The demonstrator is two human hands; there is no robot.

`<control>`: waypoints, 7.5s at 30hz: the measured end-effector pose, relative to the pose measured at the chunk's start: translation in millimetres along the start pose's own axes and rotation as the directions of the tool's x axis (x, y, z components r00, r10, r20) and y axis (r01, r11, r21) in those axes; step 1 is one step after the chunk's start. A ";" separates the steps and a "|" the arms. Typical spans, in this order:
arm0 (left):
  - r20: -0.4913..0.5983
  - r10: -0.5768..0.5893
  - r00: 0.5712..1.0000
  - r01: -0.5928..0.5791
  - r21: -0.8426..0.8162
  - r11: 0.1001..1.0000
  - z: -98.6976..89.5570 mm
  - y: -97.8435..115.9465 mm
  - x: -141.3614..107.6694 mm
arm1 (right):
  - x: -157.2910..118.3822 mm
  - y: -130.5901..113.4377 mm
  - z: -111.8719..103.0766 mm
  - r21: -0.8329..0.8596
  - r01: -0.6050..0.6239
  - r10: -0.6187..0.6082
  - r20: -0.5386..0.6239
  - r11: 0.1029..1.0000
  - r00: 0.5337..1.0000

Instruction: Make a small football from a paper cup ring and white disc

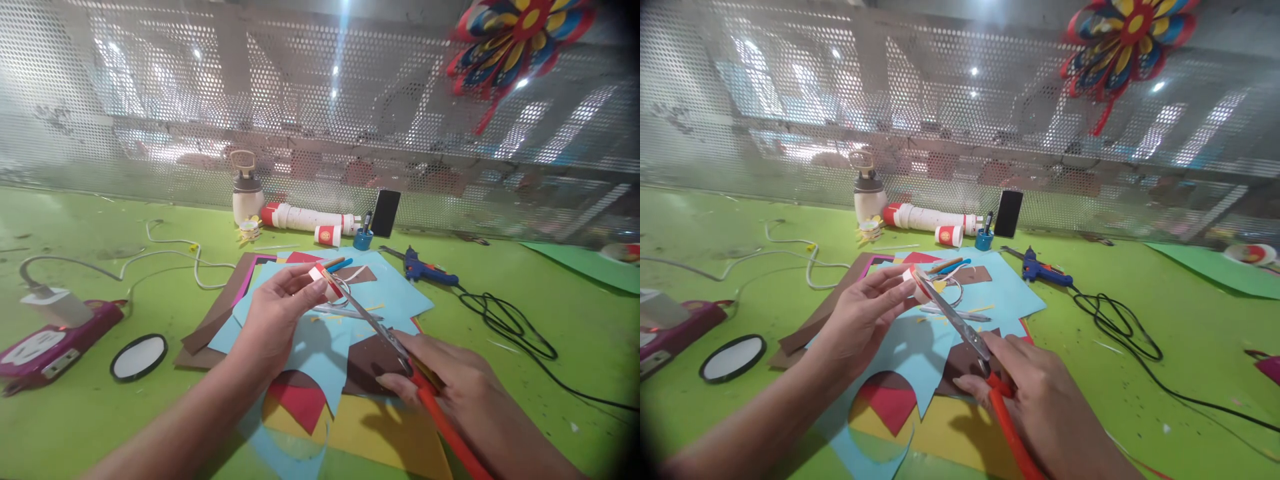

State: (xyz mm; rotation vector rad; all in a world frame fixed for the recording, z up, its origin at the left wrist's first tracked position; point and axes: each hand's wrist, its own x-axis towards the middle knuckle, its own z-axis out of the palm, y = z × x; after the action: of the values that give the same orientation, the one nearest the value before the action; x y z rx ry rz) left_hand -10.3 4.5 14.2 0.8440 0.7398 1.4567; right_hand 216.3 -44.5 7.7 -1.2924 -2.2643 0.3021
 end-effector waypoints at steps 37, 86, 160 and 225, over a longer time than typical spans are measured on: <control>0.011 -0.067 0.998 0.067 -0.021 0.998 -3.2 2.7 1.6 | 0.8 2.7 -0.8 -0.019 -0.019 0.019 0.017 1.000 1.000; 0.014 0.064 0.998 -0.064 0.071 0.995 -1.8 -2.9 1.3 | 0.6 1.5 -0.1 0.055 -0.127 0.122 0.083 0.990 0.989; 0.052 -0.086 0.995 0.089 -0.060 0.994 -2.2 5.3 1.3 | -1.6 10.2 3.2 -0.036 0.057 -0.058 -0.016 0.998 0.998; 0.037 -0.097 0.995 0.099 -0.061 0.993 -2.7 2.3 2.9 | -1.6 5.7 1.6 0.009 -0.047 0.046 0.013 0.999 0.999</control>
State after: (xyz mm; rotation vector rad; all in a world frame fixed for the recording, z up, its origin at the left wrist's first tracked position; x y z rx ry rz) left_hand -13.8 7.4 14.9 0.7722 0.6965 1.3677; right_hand 220.3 -42.8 3.4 -1.3433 -2.2434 0.3388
